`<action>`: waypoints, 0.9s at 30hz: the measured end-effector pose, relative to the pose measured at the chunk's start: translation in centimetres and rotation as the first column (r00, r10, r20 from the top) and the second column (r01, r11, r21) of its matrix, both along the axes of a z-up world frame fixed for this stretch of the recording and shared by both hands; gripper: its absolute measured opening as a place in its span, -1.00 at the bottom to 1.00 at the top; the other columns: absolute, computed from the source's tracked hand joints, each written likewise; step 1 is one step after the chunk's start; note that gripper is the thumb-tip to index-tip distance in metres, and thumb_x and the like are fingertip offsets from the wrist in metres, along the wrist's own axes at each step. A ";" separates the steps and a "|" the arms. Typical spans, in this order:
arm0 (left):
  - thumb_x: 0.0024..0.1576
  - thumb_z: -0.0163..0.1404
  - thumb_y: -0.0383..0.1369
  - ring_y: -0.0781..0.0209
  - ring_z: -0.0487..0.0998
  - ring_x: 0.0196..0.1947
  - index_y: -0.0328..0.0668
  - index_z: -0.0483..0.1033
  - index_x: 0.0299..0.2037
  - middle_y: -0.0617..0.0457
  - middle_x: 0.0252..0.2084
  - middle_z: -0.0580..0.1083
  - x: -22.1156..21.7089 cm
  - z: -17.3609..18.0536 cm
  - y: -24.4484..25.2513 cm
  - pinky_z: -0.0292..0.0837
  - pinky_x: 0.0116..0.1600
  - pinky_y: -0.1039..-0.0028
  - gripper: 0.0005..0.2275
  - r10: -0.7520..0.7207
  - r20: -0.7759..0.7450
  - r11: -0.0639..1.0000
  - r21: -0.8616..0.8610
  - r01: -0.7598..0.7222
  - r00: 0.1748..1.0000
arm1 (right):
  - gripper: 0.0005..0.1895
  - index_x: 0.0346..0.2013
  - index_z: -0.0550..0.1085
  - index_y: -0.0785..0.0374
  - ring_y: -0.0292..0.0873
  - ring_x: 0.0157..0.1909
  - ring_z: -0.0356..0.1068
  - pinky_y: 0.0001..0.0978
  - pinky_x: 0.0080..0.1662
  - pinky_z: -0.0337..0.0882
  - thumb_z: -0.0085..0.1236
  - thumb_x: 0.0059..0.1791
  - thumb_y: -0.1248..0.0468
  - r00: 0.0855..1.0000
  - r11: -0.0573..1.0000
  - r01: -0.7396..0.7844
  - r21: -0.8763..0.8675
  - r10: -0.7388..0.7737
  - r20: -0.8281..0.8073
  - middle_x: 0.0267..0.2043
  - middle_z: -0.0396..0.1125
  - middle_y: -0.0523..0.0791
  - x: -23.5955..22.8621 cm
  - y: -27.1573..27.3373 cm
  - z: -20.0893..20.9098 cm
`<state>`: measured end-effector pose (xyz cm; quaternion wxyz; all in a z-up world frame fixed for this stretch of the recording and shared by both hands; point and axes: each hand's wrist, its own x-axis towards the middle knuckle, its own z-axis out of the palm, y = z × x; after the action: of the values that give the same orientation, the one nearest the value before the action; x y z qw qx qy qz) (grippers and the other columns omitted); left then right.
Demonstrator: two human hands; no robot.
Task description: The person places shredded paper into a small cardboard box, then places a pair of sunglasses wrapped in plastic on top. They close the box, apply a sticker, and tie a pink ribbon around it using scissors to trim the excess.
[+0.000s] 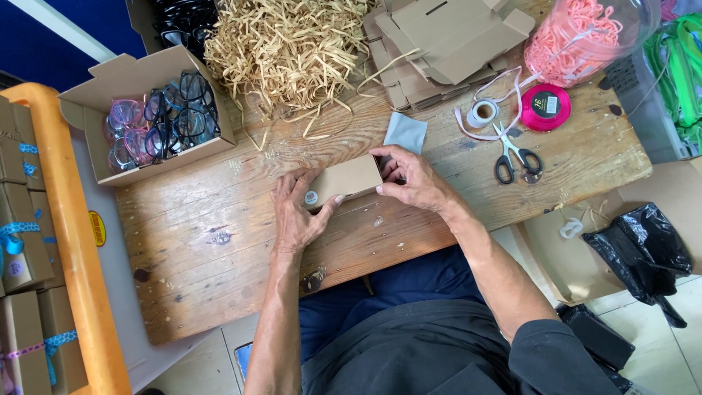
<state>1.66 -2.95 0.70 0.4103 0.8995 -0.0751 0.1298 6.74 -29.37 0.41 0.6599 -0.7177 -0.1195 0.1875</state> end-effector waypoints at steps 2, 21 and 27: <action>-0.04 0.32 -0.04 0.07 0.46 0.07 -0.02 0.55 0.12 0.04 0.01 0.46 -0.1 0.1 -0.1 0.19 0.12 0.31 -0.47 -0.002 0.017 1.000 0.009 0.001 1.000 | -0.21 0.33 0.33 0.22 -0.20 -0.26 0.34 -0.38 -0.20 0.51 0.29 -0.20 0.51 0.999 0.999 0.015 -0.030 -0.016 -0.033 -0.17 0.31 -0.02 0.0 0.3 -0.1; -0.05 0.32 0.00 0.12 0.46 0.05 0.00 0.55 0.12 0.07 0.00 0.48 0.0 -0.2 0.2 0.19 0.11 0.31 -0.45 -0.020 0.041 1.000 0.008 0.019 0.999 | -0.24 0.30 0.37 0.26 -0.10 -0.10 0.36 -0.37 -0.11 0.54 0.27 -0.21 0.53 0.994 0.994 0.062 -0.085 -0.053 0.101 0.03 0.26 0.04 -0.1 0.3 -3.2; -0.09 0.36 -0.02 0.09 0.46 0.05 -0.02 0.56 0.09 0.05 0.01 0.47 0.0 -0.1 0.0 0.22 0.10 0.32 -0.45 -0.010 0.059 1.000 0.013 0.010 0.998 | -0.23 0.28 0.38 0.22 -0.05 -0.18 0.36 -0.32 -0.22 0.55 0.23 -0.26 0.49 0.988 0.988 0.071 -0.139 -0.051 0.145 0.00 0.27 0.10 -0.3 0.6 -2.9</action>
<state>1.66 -2.92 0.59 0.4029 0.8975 -0.0925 0.1538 6.47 -28.81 -2.49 0.6020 -0.7780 -0.1299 0.1242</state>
